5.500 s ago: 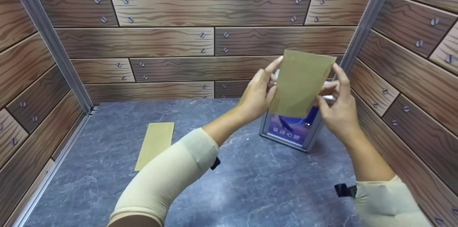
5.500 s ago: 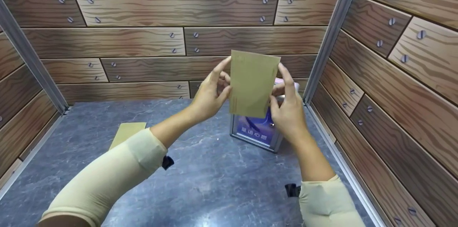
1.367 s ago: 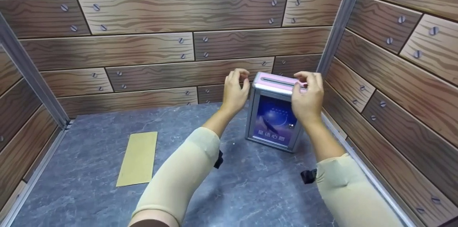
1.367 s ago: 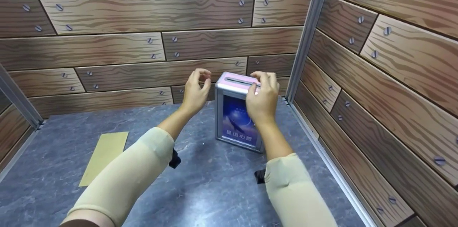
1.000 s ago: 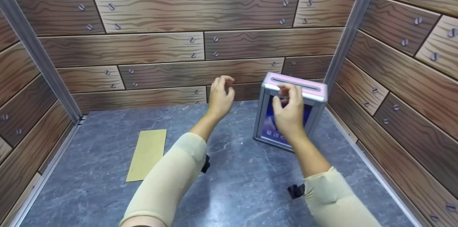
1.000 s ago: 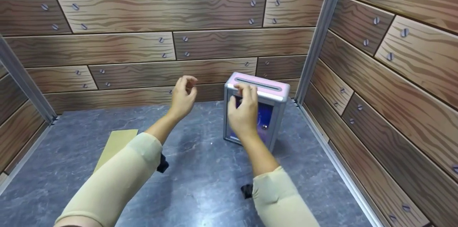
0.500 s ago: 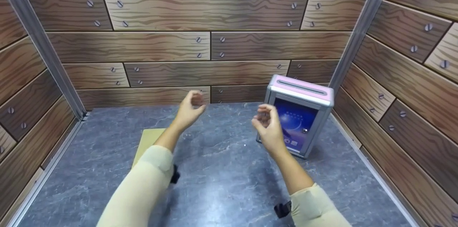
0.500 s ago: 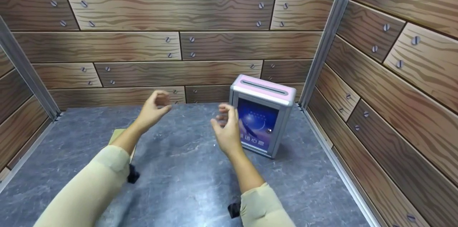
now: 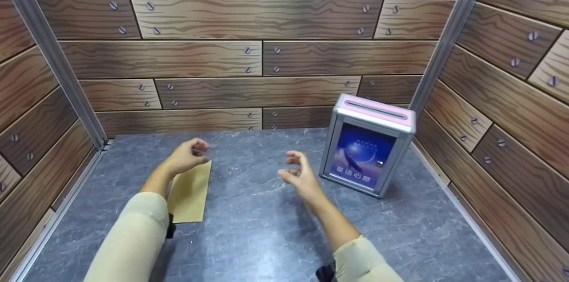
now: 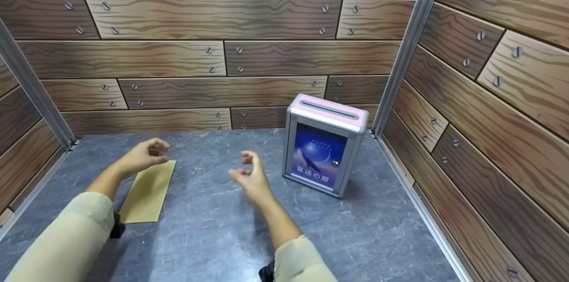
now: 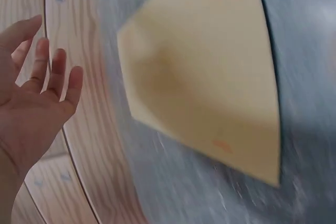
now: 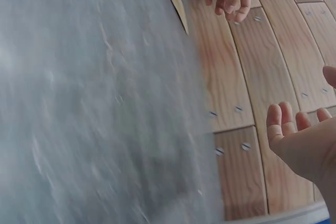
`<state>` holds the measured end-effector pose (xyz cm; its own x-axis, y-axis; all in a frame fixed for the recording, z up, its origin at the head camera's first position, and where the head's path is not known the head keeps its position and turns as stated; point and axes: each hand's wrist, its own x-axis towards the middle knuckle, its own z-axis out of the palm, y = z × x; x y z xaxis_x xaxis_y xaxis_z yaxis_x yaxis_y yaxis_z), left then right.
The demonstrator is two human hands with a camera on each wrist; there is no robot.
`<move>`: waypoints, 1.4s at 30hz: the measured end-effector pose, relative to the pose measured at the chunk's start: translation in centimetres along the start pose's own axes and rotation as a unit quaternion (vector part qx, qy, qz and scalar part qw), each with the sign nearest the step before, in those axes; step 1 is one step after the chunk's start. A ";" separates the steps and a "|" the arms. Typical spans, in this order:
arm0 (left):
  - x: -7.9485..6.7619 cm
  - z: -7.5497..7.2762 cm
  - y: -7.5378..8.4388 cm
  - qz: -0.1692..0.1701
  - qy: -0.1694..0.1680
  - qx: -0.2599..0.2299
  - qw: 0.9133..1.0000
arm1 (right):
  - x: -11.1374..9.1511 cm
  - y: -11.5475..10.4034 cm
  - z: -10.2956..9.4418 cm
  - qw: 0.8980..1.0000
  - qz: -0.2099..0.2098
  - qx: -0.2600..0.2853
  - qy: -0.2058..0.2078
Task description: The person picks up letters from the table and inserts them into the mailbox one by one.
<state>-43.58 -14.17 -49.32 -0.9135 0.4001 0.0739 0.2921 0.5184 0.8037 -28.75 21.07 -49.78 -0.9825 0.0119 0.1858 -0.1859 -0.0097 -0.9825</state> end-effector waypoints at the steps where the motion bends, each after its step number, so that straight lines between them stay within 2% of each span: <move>1: -0.3 -0.3 -0.4 -0.005 -0.007 0.004 1.000 | 0.0 0.4 0.4 1.000 0.007 0.002 -0.007; 6: -1.8 -1.4 -2.9 -0.038 -0.023 0.029 0.999 | -0.3 1.8 2.4 0.998 0.038 0.011 -0.041; 11: -2.8 -2.1 -5.0 -0.082 -0.018 0.032 0.996 | -0.6 3.0 3.9 0.995 0.067 0.011 -0.069; 15: -2.8 -2.3 -6.4 -0.124 -0.014 0.029 0.992 | -0.8 3.9 5.0 0.993 0.085 0.016 -0.086; 19: -2.6 -2.5 -7.5 -0.155 -0.027 0.024 0.987 | -1.0 4.4 6.1 0.989 0.103 0.012 -0.105; 25: -2.1 -3.1 -7.4 -0.185 -0.080 0.036 0.979 | -1.0 4.9 7.6 0.982 0.116 -0.029 -0.143; 31: -1.5 -3.5 -6.5 -0.213 -0.132 0.087 0.964 | -0.6 5.5 8.9 0.971 0.124 -0.072 -0.191; 37: -0.6 -3.7 -6.4 -0.224 -0.147 0.122 0.956 | 0.0 5.8 10.4 0.960 0.142 -0.098 -0.220; 42: -0.3 -3.6 -6.2 -0.239 -0.149 0.117 0.952 | 0.3 5.9 11.4 0.953 0.147 -0.145 -0.221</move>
<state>-46.17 -20.22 -52.21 -0.8473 0.2553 -0.4658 -0.0496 0.8350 0.5479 -30.27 9.61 -55.39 -0.9122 -0.3710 -0.1736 0.0451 0.3303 -0.9428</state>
